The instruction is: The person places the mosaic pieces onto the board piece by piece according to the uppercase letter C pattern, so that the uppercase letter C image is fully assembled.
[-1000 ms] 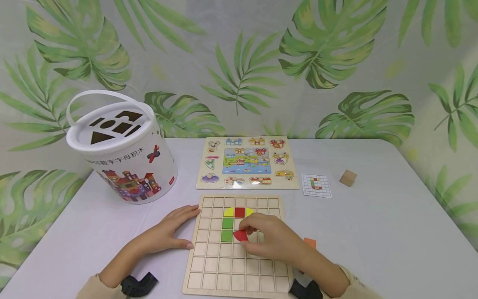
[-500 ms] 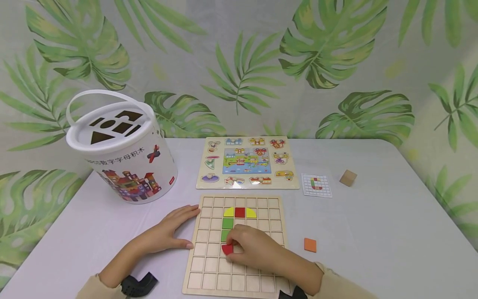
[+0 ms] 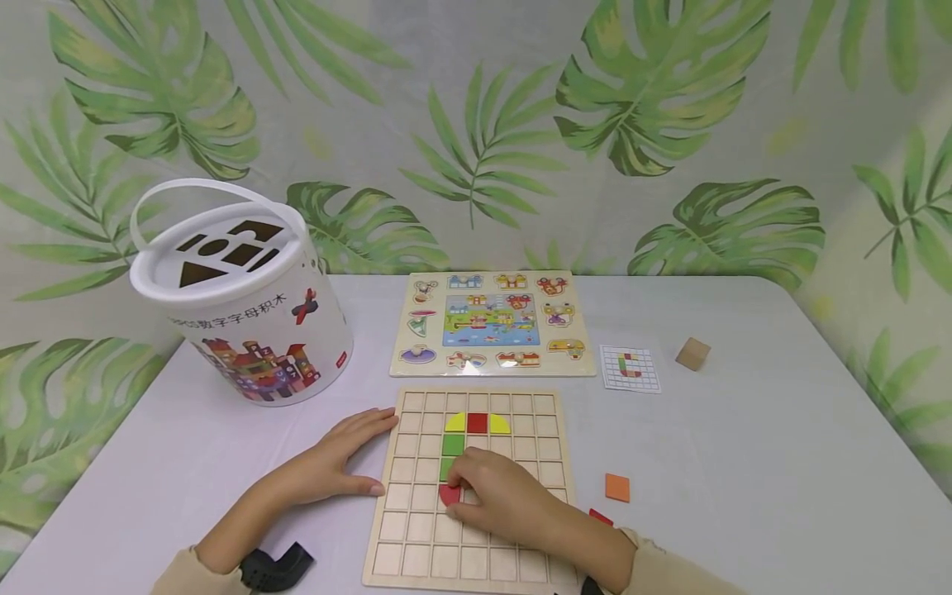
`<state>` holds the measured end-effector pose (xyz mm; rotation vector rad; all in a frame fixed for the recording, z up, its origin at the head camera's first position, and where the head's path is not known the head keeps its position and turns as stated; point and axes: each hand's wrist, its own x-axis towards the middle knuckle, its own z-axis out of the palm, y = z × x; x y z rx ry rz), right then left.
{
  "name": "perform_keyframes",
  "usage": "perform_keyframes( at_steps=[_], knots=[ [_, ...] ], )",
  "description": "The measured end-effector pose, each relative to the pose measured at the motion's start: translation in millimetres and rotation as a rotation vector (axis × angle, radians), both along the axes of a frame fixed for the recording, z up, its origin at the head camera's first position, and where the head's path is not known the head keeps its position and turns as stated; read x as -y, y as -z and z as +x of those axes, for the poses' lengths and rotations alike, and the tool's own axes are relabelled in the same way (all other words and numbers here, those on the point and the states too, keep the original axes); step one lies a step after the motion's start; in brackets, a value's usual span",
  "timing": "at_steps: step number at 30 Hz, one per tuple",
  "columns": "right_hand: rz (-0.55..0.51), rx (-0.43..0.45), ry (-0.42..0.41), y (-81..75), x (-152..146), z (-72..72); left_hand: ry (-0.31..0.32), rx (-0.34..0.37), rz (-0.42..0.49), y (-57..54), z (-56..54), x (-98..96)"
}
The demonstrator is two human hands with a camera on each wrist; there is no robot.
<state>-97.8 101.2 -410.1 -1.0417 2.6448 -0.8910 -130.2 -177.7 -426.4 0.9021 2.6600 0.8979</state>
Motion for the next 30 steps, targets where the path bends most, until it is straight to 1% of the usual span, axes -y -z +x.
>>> perform_keyframes(
  at_steps=[4,10,13,17,18,20,23,26,27,30],
  knots=[
    [0.005,0.003,0.034,0.4,0.5,1.3,-0.012,0.013,-0.01,-0.4,0.3,0.2],
    [-0.006,0.024,0.025,-2.2,-2.0,2.5,-0.007,0.002,-0.001,0.5,0.8,0.3],
    [-0.021,0.046,0.026,-8.0,-6.0,4.4,-0.002,-0.007,0.006,0.5,1.1,0.2],
    [-0.062,0.056,0.037,-21.0,-17.6,8.5,-0.002,-0.01,0.01,0.6,1.2,0.4],
    [-0.078,0.047,0.038,-24.4,-21.7,9.4,-0.004,-0.008,0.01,0.6,1.2,0.4],
    [-0.107,0.0,0.046,-30.5,-31.2,11.3,-0.005,-0.006,0.011,0.8,1.1,0.3],
    [-0.147,-0.103,0.066,-37.6,-47.3,13.2,-0.001,-0.019,0.017,1.9,1.0,0.4],
    [-0.169,-0.198,0.109,-41.7,-66.1,14.9,0.003,-0.027,0.019,3.2,0.6,0.6],
    [-0.178,-0.218,0.123,-42.3,-72.9,15.2,0.005,-0.03,0.021,3.4,0.4,0.6],
    [-0.199,-0.208,0.193,-41.7,-93.4,17.2,0.001,-0.013,0.018,2.9,0.3,0.9]
  ],
)
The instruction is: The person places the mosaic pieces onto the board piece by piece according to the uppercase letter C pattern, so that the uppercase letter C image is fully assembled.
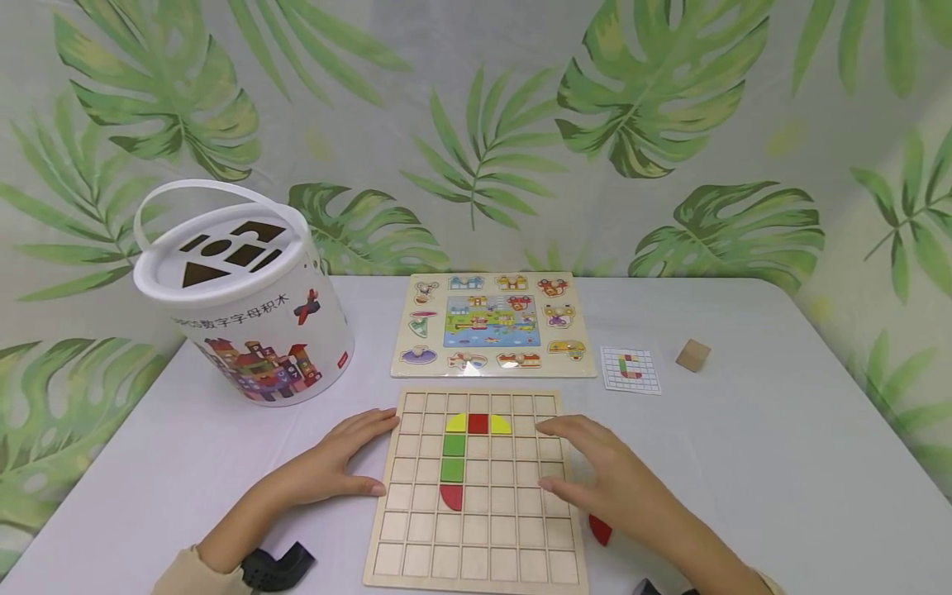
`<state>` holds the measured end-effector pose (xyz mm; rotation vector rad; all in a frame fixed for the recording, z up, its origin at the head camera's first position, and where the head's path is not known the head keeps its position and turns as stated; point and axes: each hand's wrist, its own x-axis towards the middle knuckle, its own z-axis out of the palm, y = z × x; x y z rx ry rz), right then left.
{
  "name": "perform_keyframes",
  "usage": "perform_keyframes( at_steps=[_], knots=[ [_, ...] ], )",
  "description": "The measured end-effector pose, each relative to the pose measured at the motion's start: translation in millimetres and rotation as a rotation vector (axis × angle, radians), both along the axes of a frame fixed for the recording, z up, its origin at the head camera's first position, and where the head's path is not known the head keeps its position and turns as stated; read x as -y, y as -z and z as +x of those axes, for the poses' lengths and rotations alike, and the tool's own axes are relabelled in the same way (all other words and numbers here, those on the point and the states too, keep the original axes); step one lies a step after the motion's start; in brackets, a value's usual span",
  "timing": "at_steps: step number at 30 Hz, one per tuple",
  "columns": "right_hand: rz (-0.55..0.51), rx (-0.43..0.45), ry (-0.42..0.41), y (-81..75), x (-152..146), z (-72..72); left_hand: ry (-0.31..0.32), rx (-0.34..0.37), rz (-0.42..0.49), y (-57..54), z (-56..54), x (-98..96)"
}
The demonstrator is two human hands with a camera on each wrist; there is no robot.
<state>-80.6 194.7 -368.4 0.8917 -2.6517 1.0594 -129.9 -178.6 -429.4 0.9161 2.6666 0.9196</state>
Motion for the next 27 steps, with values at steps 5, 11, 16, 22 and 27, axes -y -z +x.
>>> perform_keyframes(
  at_steps=[5,11,16,22,27],
  knots=[
    [0.016,-0.022,0.084,7.4,-30.9,1.8,0.001,0.01,-0.007,-1.0,0.1,0.1],
    [0.062,-0.045,0.146,26.9,-54.7,3.9,-0.001,0.012,-0.01,-1.3,0.0,-0.6],
    [0.069,-0.019,0.087,44.3,-70.0,1.8,0.0,0.013,-0.009,-2.5,0.5,-1.1],
    [0.084,-0.008,0.003,54.6,-81.1,-2.4,-0.002,0.01,-0.019,-2.0,0.6,-1.8],
    [0.092,-0.024,0.027,55.0,-80.7,-2.8,-0.004,0.008,-0.022,-1.7,0.2,-1.6]
  ],
)
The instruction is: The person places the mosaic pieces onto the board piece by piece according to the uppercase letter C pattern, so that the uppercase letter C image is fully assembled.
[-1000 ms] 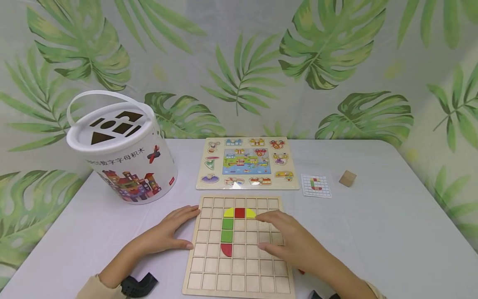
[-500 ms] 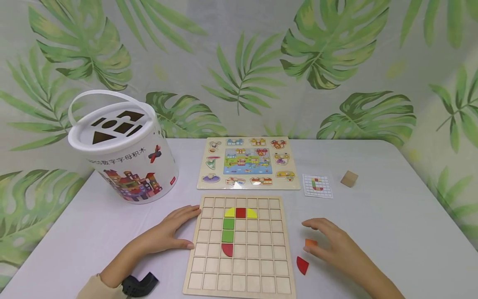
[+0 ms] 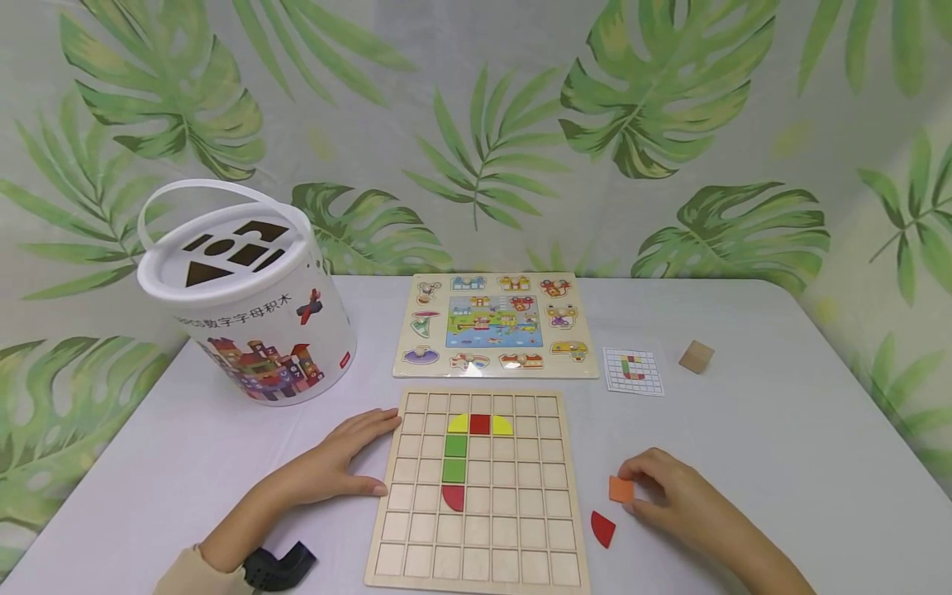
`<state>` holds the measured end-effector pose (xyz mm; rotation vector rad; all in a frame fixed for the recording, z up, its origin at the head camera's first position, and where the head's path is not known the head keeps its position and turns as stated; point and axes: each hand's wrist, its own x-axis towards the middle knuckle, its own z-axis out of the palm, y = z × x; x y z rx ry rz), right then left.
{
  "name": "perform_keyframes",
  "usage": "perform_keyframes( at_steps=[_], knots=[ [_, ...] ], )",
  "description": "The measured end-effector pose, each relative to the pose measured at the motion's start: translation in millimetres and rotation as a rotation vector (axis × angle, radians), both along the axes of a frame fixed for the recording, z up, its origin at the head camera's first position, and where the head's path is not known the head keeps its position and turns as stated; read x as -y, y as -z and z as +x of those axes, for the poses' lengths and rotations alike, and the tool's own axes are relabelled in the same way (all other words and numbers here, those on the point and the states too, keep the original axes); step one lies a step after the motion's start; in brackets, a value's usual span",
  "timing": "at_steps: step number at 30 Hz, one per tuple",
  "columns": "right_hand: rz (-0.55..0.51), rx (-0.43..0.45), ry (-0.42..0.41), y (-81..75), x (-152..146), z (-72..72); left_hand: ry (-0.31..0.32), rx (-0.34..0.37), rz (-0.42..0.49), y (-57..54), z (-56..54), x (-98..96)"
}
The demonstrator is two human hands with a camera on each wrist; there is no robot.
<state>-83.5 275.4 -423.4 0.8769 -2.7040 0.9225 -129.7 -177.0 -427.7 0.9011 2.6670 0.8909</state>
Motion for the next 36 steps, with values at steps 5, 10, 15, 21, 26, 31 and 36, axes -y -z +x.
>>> perform_keyframes(
  at_steps=[5,10,15,21,26,31,36],
  knots=[
    [0.013,-0.005,0.039,-8.8,9.4,3.1,0.007,-0.005,0.006,-0.6,-0.3,0.3],
    [-0.049,-0.021,-0.006,-23.5,25.7,6.8,0.011,-0.006,0.008,-1.3,-0.3,0.2],
    [-0.102,-0.057,-0.052,-33.2,47.3,9.1,0.013,-0.011,0.009,-1.2,-0.6,-0.1],
    [-0.177,-0.088,-0.165,-30.6,75.0,7.0,0.011,-0.003,0.008,-1.1,-0.6,-0.4],
    [-0.2,-0.037,-0.231,-25.5,97.3,6.6,0.008,0.006,0.014,-2.1,-0.3,-0.5],
    [-0.144,0.061,-0.227,-18.0,114.3,5.6,0.008,0.008,0.021,-2.3,0.3,-0.3],
    [-0.062,0.162,-0.174,-11.0,125.6,3.3,0.008,0.006,0.021,-1.6,0.1,0.2]
  ],
)
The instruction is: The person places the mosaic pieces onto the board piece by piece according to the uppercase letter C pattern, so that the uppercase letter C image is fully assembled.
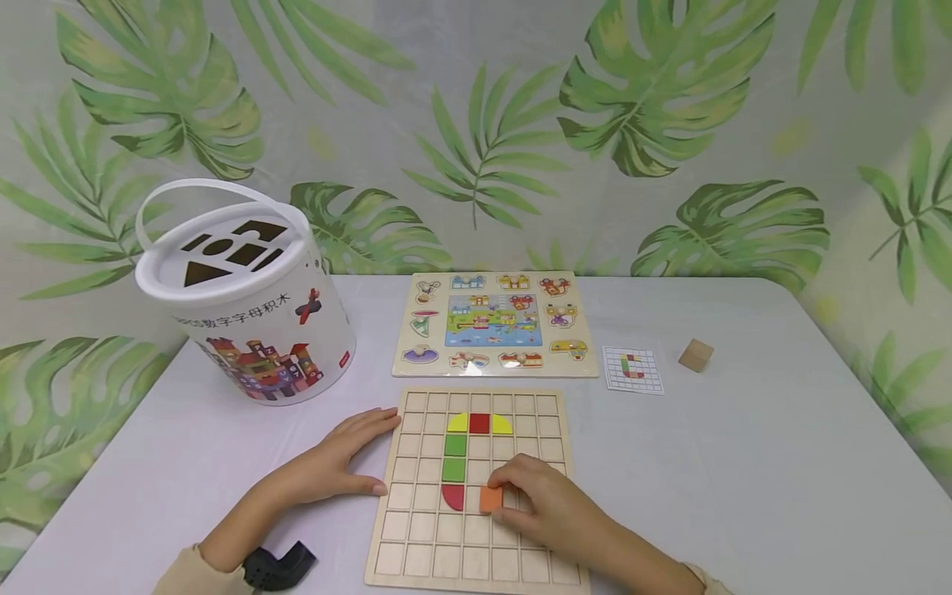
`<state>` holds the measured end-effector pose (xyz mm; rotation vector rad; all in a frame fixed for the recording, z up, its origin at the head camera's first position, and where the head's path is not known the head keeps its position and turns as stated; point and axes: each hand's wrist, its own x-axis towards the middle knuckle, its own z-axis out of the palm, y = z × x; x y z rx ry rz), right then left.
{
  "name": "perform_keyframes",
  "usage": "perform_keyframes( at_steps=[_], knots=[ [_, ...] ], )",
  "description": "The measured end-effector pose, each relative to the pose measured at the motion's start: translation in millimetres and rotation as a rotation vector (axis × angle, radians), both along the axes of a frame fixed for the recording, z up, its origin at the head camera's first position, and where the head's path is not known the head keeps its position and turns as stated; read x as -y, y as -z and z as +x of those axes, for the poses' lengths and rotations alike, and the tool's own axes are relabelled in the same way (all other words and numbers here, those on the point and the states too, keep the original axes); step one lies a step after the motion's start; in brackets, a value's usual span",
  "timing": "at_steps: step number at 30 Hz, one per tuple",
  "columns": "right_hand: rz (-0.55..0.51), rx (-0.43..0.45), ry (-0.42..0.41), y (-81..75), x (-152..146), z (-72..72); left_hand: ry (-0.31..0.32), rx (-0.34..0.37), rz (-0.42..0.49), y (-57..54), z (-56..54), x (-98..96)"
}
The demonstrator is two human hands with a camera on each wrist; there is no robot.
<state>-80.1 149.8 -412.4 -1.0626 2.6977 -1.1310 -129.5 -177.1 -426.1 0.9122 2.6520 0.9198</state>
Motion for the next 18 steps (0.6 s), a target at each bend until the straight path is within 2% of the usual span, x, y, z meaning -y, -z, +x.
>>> perform_keyframes(
  at_steps=[6,13,18],
  knots=[
    [0.025,0.038,0.026,5.5,9.5,-2.8,-0.001,-0.004,-0.001,1.3,-0.4,0.3],
    [0.022,0.036,0.031,8.4,14.2,-4.1,-0.014,0.014,-0.013,2.2,-0.8,0.7],
    [0.01,0.03,0.028,8.4,15.1,-4.3,-0.001,-0.003,-0.004,2.0,-1.2,0.5]
  ],
)
